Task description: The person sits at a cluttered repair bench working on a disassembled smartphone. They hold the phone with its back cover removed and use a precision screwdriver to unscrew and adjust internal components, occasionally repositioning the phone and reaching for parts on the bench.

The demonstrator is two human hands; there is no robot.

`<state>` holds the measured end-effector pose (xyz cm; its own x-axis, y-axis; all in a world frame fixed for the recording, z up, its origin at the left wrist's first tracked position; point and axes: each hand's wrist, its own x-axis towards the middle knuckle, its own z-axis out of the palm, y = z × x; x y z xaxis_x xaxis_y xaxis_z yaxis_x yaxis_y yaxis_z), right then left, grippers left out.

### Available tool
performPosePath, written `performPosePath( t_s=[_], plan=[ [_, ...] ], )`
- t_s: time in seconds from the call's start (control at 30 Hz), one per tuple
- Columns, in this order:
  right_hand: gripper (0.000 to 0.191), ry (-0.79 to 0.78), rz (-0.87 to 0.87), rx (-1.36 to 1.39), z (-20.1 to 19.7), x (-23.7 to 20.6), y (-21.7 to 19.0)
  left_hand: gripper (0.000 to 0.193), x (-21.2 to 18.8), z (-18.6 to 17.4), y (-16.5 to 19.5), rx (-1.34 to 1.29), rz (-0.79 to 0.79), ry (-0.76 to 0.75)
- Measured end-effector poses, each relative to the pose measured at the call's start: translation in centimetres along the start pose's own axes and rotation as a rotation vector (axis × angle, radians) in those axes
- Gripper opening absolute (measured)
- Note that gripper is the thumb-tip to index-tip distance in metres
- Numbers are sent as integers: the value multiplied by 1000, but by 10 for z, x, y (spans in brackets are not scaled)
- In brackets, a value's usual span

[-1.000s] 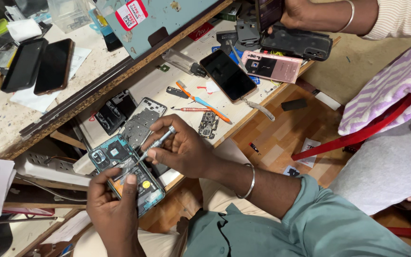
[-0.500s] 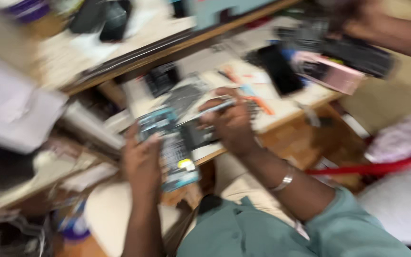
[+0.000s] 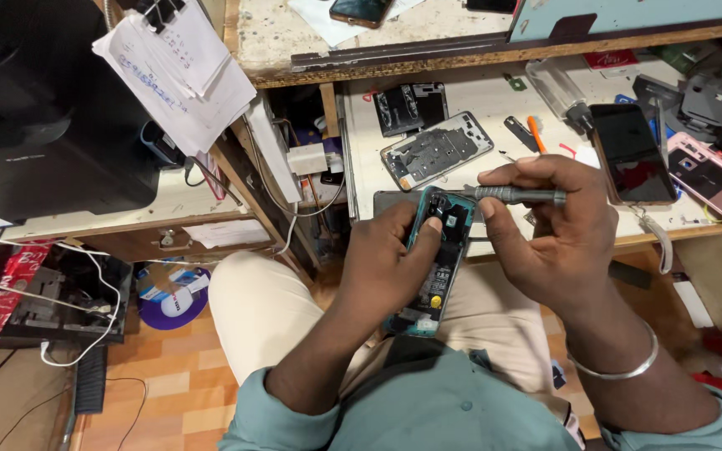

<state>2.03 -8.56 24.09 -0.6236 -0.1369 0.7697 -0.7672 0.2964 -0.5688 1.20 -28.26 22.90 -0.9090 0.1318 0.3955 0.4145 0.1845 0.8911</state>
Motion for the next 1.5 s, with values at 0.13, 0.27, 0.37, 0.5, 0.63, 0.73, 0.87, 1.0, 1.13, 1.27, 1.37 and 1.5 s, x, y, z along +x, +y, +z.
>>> performPosePath(
  t_s=[0.13, 0.27, 0.37, 0.5, 0.63, 0.73, 0.87, 1.0, 1.13, 1.27, 1.37, 1.5],
  plan=[
    [46, -3, 19, -67, 1, 4, -1, 19, 2, 3, -3, 78, 11, -2],
    [45, 4, 30, -97, 1, 4, 3, 20, 3, 5, -9, 90, 12, -18],
    [44, -4, 66, -90, 0, 3, 7, 21, 4, 8, -12, 110, -8, -26],
    [43, 5, 80, -69, 0, 1, 14, 23, 6, 12, -15, 128, -5, -26],
    [43, 11, 69, -80, -2, -2, 21, 25, 6, 17, -16, 133, -60, -32],
    [43, 7, 43, -44, -2, -3, 25, 23, 7, 19, -15, 120, -36, -30],
    [42, 1, -12, -143, -4, -1, 26, 21, 8, 21, -14, 118, -50, -35],
    [41, 20, -79, -349, -8, 4, 26, 21, 7, 23, -14, 149, -78, -41],
    [38, -41, -52, -365, -16, 6, 20, 21, 3, 28, -14, 159, 29, -8],
    [35, -41, -42, -318, -20, 3, 14, 20, 0, 31, -14, 193, -17, -9],
    [38, -25, 31, -337, -24, -1, 13, 21, -3, 36, -11, 222, -137, -43],
    [44, -33, -10, -178, -32, -6, 16, 22, -4, 44, -10, 211, -165, -51]
  ],
)
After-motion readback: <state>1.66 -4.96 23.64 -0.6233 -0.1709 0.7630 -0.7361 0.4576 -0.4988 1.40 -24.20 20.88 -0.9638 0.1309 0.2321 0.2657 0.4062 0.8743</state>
